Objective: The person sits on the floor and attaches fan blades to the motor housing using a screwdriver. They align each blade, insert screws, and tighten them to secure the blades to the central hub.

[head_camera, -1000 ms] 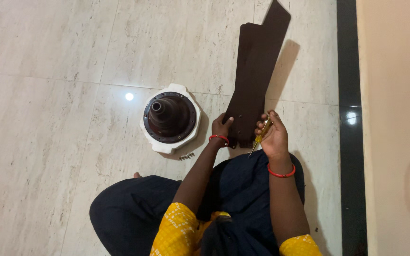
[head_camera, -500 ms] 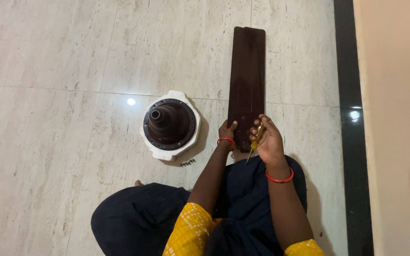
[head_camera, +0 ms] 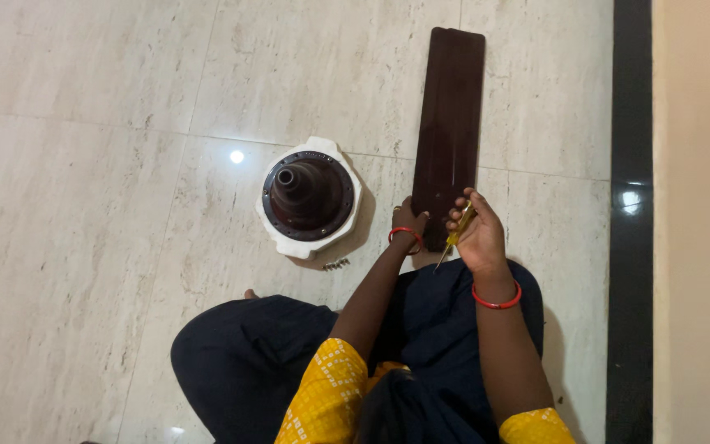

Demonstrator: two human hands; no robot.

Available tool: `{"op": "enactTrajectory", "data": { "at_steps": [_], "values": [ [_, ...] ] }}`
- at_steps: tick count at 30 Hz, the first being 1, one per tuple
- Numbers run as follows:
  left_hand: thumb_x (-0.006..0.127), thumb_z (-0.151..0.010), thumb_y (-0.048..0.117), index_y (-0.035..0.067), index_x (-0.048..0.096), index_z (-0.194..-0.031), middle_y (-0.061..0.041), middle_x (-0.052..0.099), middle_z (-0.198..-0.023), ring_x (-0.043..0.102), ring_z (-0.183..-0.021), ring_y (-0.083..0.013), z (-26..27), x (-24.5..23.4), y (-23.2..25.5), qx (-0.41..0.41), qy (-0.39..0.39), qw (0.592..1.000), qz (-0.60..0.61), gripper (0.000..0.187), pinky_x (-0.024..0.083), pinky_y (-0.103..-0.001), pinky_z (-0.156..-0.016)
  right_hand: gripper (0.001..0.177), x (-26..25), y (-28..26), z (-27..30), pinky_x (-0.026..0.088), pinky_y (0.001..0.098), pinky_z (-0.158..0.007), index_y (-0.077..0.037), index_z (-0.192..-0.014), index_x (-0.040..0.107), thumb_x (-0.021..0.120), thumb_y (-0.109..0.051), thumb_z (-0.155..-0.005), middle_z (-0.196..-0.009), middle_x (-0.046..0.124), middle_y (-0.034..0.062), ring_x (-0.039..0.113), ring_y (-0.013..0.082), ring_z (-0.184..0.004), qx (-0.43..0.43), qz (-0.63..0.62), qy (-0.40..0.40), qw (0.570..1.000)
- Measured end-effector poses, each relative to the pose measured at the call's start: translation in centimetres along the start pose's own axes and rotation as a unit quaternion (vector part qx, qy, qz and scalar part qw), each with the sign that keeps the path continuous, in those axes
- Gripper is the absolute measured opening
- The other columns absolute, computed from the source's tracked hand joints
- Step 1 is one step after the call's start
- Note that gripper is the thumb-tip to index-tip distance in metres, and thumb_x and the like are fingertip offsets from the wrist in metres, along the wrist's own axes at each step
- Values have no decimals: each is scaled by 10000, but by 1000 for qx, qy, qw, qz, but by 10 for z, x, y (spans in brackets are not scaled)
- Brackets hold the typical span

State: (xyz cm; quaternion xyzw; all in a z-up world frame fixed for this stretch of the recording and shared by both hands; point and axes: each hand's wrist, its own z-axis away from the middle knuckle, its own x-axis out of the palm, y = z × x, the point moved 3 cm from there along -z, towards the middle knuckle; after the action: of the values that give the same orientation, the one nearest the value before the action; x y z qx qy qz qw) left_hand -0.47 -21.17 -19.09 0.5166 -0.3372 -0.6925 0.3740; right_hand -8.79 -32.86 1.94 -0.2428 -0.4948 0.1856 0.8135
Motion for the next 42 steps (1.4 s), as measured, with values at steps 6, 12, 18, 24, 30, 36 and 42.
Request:
{"op": "enactTrajectory", "data": {
  "at_steps": [6,12,18,24,30,36,42],
  "values": [
    [786,-853,301,114,669,-1344,-256,649,-1243,647,-1166,-391,35,-44,-16,86,-27,995,-40,538,523,-453,-1004,271,-14,0,-7,530,289,-809,-23,-1274,653,635,-168,-1045,-989,643,34,605,136,-908,-36,23,16,999],
    [718,-906,275,141,667,-1301,-153,664,-1281,654,-1110,-346,69,-144,-12,77,-89,993,-15,420,513,-446,-950,262,2,1,0,547,289,-808,-27,-1255,644,623,-179,-1042,-956,646,37,627,140,-879,-25,74,-6,997],
    [780,-858,160,47,508,-1445,-201,550,-1454,508,-1345,-384,102,-265,-32,53,282,958,5,657,387,-498,-1152,217,45,-2,24,448,240,-564,-39,-1232,638,666,-166,-1059,-753,563,-13,515,77,-599,-72,224,-10,972],
    [722,-844,608,8,-43,-1619,-209,67,-1717,122,-1574,-398,78,-257,-90,-326,288,888,146,1244,227,-505,-1240,345,89,37,26,365,212,-444,-15,-1338,660,654,-140,-1016,-729,570,24,483,59,-522,-40,449,-46,891],
    [446,-722,832,251,-88,-1633,-97,-192,-1707,-46,-1590,-300,71,-239,-104,-350,197,830,386,1205,246,-546,-1197,427,107,88,-18,529,298,-643,-64,-1399,610,581,-105,-975,-1120,764,72,749,180,-889,-170,591,-78,784],
    [404,-850,914,224,72,-1691,-184,57,-1711,79,-1617,-295,46,-229,-128,-293,326,820,367,1137,171,-389,-1252,522,113,139,-81,517,438,-970,-133,-1438,575,597,-117,-917,-1367,645,100,638,323,-1194,-195,768,-63,607],
    [386,-838,891,291,129,-1704,-217,181,-1673,299,-1511,-377,22,-216,-144,-339,324,784,407,1084,234,-404,-1203,588,151,161,-139,499,452,-986,-174,-1495,516,602,-124,-916,-1470,565,78,592,320,-1254,-207,809,-120,537]
  ]
}}
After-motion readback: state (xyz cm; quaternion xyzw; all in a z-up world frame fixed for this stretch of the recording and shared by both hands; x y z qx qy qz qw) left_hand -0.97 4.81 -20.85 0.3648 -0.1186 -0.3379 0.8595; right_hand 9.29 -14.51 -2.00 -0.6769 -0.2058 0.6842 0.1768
